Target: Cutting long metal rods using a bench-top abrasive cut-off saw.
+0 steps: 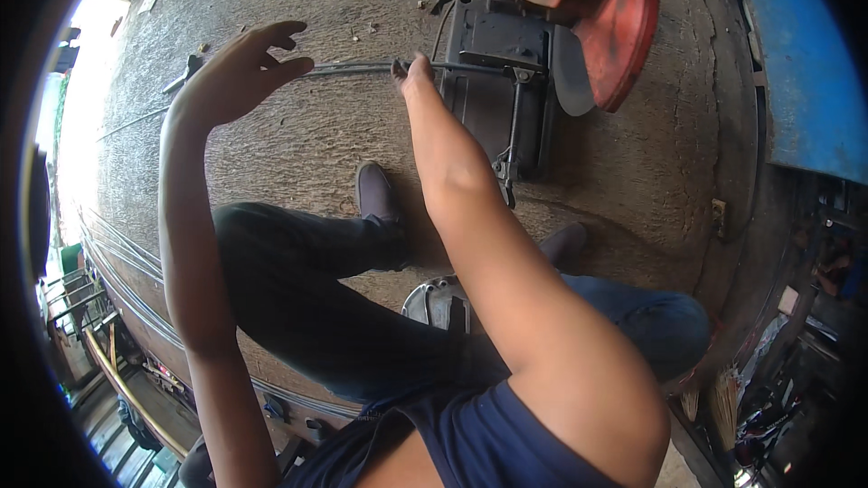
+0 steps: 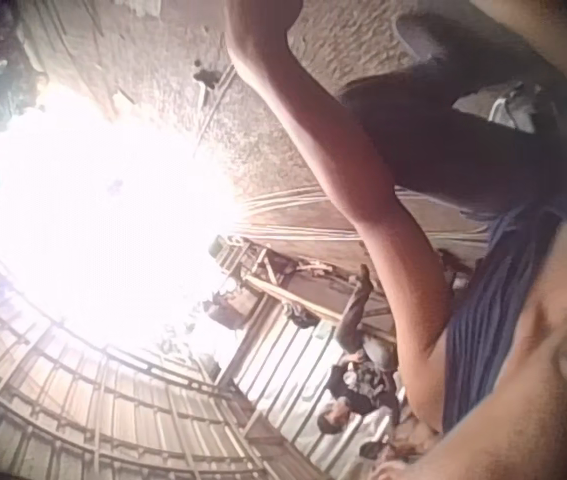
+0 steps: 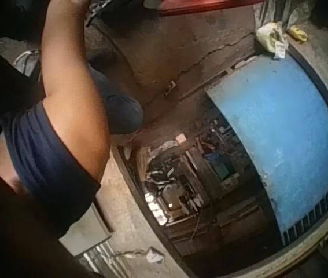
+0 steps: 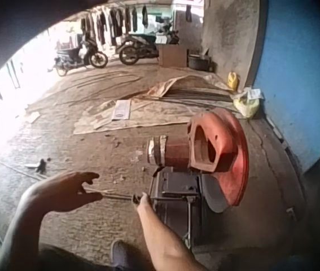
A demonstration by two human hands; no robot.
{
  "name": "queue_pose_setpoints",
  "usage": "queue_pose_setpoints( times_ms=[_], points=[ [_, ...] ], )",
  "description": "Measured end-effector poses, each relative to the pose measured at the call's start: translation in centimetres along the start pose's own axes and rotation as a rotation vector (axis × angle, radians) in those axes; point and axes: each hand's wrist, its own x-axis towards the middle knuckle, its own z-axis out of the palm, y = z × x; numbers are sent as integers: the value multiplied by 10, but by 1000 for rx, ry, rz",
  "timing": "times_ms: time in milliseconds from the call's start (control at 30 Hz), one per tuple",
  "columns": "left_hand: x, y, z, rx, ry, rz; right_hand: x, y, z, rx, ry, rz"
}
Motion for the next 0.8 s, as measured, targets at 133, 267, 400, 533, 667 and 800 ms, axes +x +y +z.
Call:
queue_pose_setpoints(
  times_ms=[133,267,400,533,667,800],
  points=[
    [-9,-23,1,6,-4,-56,33,18,0,-54,193,-145],
    [-12,-38,-1,-69,-36,-104,29,51,3,-82,108,-109],
    [-15,-44,-1,-38,-29,-115,4,87,28,-60,88,-78],
    [-16,-46,-1,-62,-14,-134,-31,123,39,-94,71,-101],
    [-13,-43,-1,-60,2,-93,-71,142,31,-77,33,-197],
    [-13,-50,2,-19,17,-71,-125,146,4,-37,23,-235]
  ],
)
